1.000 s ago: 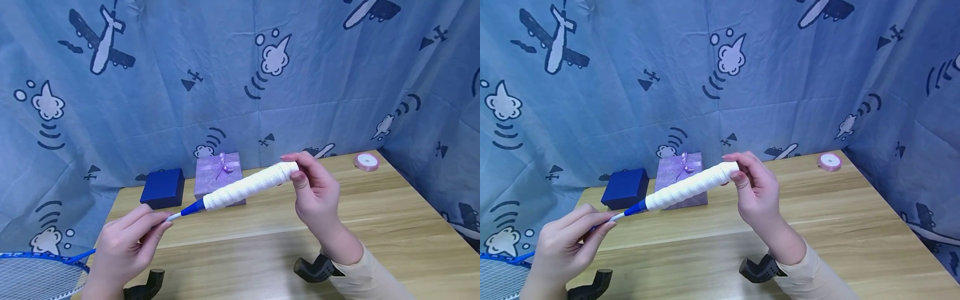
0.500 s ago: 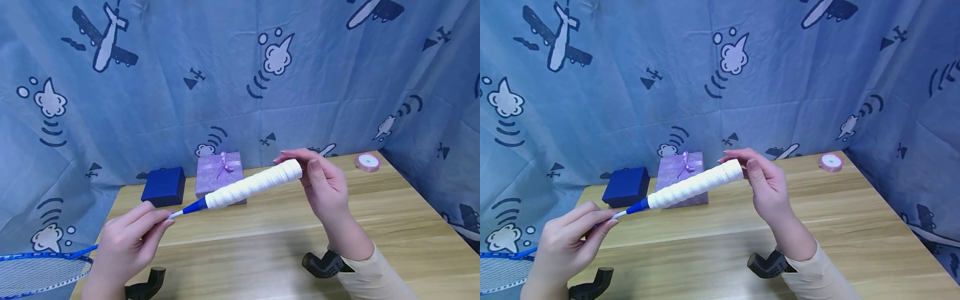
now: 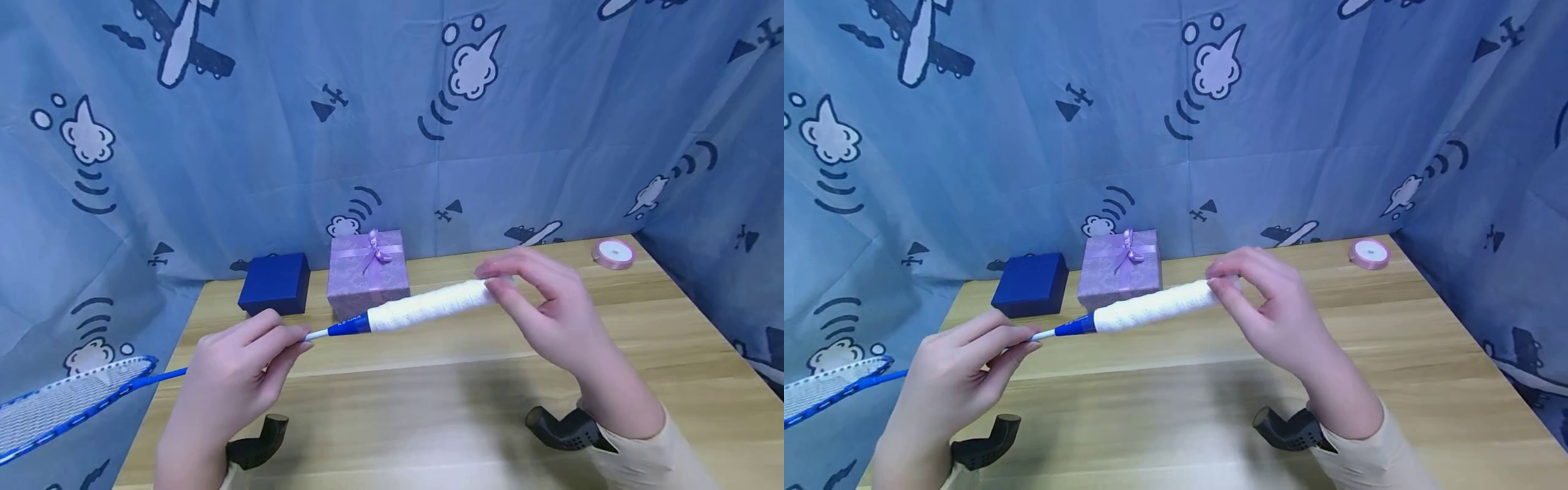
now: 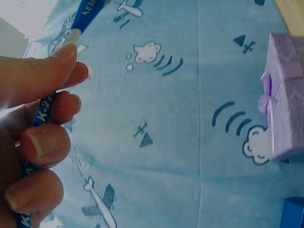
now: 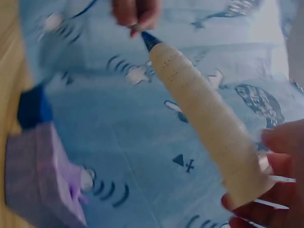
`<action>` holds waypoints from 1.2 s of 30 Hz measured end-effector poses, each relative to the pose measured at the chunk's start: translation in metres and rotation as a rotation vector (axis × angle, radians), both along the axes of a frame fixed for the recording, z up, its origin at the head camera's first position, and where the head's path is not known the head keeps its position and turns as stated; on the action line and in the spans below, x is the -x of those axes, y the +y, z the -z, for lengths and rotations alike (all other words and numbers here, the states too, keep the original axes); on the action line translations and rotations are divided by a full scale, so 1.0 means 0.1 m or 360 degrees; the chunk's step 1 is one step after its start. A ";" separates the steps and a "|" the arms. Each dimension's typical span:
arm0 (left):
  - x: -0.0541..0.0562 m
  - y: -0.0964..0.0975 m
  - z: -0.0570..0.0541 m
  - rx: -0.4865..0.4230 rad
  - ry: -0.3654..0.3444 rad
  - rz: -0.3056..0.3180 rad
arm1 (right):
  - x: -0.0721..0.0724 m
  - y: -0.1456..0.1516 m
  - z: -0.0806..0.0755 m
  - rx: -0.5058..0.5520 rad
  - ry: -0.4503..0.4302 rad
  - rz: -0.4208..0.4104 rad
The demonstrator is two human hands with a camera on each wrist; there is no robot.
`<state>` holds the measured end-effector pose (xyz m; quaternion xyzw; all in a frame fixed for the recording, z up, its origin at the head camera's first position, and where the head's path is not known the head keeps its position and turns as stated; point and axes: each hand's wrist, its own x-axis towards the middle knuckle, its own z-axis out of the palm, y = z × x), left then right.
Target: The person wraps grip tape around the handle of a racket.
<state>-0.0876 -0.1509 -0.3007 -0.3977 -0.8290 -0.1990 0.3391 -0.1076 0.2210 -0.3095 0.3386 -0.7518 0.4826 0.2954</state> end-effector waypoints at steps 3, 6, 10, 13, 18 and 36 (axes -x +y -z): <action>0.01 0.06 0.03 0.0044 -0.0036 0.0028 | -0.10 0.03 -0.03 -0.0484 0.0175 0.0241; 0.01 0.14 0.09 0.0093 -0.0076 0.0043 | -0.20 -0.01 -0.04 -0.0855 0.0201 0.0323; 0.03 0.25 0.12 0.0162 -0.0069 0.0042 | -0.27 -0.10 0.01 -0.1073 0.0240 0.0371; 0.03 0.33 0.15 0.0188 -0.0042 0.0032 | -0.29 -0.14 0.08 -0.1099 0.0259 0.0395; 0.04 0.42 0.23 0.0222 -0.0081 -0.0014 | -0.23 -0.05 0.25 -0.1044 0.0204 0.0423; 0.05 0.63 0.64 0.0901 -0.0768 -0.0577 | -0.19 0.72 0.94 -0.1036 -0.0135 0.0628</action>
